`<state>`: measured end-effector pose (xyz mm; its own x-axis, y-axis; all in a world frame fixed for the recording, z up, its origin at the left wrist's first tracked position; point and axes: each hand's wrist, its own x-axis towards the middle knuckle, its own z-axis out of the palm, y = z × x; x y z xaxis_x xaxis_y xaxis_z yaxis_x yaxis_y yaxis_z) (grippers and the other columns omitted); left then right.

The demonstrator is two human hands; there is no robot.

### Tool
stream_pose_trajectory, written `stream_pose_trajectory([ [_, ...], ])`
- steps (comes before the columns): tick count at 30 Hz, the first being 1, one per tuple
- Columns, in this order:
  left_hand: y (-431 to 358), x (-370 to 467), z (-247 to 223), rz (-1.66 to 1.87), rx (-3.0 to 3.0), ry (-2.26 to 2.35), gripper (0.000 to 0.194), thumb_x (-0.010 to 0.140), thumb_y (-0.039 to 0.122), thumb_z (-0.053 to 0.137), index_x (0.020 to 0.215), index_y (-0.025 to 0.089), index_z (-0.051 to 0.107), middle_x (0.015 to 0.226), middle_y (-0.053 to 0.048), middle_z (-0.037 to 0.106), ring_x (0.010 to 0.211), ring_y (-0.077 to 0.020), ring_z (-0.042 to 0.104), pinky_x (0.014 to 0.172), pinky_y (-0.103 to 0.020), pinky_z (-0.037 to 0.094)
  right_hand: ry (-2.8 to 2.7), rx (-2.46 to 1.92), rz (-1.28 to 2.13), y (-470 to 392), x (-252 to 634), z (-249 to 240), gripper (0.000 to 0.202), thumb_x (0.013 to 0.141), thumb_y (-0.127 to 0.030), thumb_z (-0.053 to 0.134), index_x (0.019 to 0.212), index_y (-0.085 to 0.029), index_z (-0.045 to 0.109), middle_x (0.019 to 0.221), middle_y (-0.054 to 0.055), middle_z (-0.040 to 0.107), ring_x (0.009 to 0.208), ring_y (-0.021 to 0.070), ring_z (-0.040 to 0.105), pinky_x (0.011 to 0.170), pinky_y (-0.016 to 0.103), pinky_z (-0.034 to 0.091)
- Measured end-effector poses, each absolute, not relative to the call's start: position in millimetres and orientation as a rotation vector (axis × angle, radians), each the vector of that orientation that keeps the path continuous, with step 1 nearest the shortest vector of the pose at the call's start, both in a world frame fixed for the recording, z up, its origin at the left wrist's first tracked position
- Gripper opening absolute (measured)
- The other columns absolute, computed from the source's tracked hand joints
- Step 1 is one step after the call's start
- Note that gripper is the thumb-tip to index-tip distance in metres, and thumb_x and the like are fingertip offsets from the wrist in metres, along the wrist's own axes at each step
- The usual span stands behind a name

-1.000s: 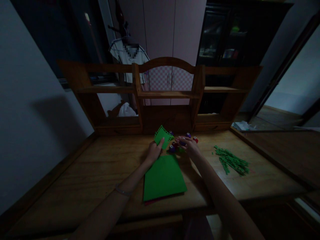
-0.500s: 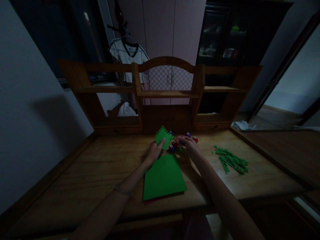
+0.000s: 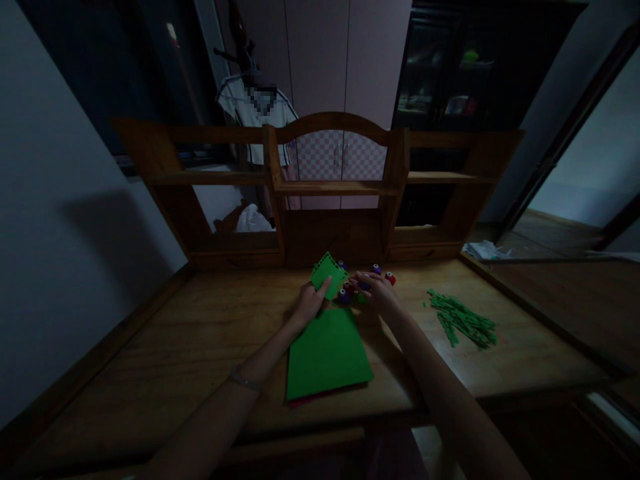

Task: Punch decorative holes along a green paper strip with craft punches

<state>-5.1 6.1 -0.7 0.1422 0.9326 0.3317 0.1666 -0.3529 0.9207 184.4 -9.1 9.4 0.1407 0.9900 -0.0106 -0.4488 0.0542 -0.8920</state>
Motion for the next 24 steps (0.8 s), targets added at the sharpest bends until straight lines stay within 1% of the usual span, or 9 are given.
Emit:
stream_pose_trajectory([
  [3,6.4,-4.7,-0.7,1.267,1.657,1.089,0.043,0.08,0.051,0.051,0.088,0.012,0.068,0.093,-0.008,0.07,0.086,-0.0211,0.064,0.082,-0.03,0.046,-0.772,-0.926,1.276,-9.3,184.3,9.9,0.015,0.067,-0.023,0.074,0.076,-0.016,0.064,0.08,0.005,0.071,0.08,0.0178,0.068,0.078,0.029,0.056],
  [9,5.1,-4.7,0.2,1.262,1.672,1.087,0.04,0.079,0.05,0.052,0.085,0.014,0.068,0.09,-0.007,0.071,0.083,-0.0202,0.065,0.08,-0.029,0.047,-0.806,-0.925,1.289,-6.1,186.9,5.1,0.016,0.068,-0.028,0.073,0.078,-0.018,0.064,0.083,0.003,0.071,0.085,0.0177,0.067,0.086,0.031,0.052],
  [18,6.7,-4.6,-1.5,1.262,1.721,1.083,0.041,0.08,0.05,0.049,0.086,0.014,0.067,0.091,-0.007,0.07,0.085,-0.0197,0.064,0.084,-0.03,0.046,-0.802,-0.942,1.274,-4.1,186.6,3.4,0.019,0.067,-0.026,0.074,0.079,-0.016,0.064,0.085,0.007,0.07,0.085,0.0196,0.067,0.081,0.029,0.053],
  [24,5.3,-4.8,-0.6,1.238,1.742,1.086,0.043,0.081,0.051,0.047,0.085,0.013,0.067,0.086,-0.006,0.07,0.08,-0.0193,0.064,0.079,-0.029,0.047,-0.801,-0.947,1.278,-4.9,186.5,3.4,0.015,0.068,-0.027,0.073,0.076,-0.018,0.063,0.083,0.005,0.07,0.083,0.0181,0.067,0.081,0.029,0.053],
])
